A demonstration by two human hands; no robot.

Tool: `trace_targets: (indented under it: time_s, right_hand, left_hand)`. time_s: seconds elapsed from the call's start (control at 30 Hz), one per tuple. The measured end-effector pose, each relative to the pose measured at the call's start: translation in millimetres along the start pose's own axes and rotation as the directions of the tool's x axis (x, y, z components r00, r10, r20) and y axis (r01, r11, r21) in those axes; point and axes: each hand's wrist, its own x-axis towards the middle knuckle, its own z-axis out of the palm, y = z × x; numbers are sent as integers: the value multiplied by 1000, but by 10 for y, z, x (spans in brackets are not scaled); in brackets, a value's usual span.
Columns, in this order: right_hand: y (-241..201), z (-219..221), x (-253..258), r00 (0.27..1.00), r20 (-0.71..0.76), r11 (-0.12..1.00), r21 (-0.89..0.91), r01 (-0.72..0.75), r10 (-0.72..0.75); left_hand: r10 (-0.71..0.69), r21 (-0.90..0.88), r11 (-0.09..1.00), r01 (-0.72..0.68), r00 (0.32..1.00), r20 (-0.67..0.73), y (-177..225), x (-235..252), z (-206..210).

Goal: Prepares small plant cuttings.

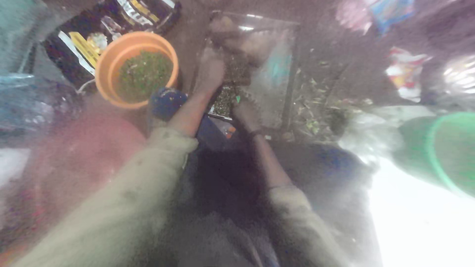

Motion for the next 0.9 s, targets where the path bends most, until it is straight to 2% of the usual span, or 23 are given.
trace_targets:
  time_s: [0.37,0.73,0.8,0.9]
  right_hand:
    - [33,-9,5,1000,-3,1000,-4,-29,29]
    - [-139,-73,-128,999,26,997,-59,-40,42]
    - [-117,16,-75,999,30,995,-97,-16,19]
    - [-89,93,-68,992,34,970,-206,129,-125]
  left_hand:
    - [11,73,997,-10,1000,-7,82,13,40]
    - [54,26,998,-53,997,-47,77,-30,27]
    - [51,40,998,-49,998,-46,67,-20,62]
    - [54,54,997,-53,998,-33,71,-13,61]
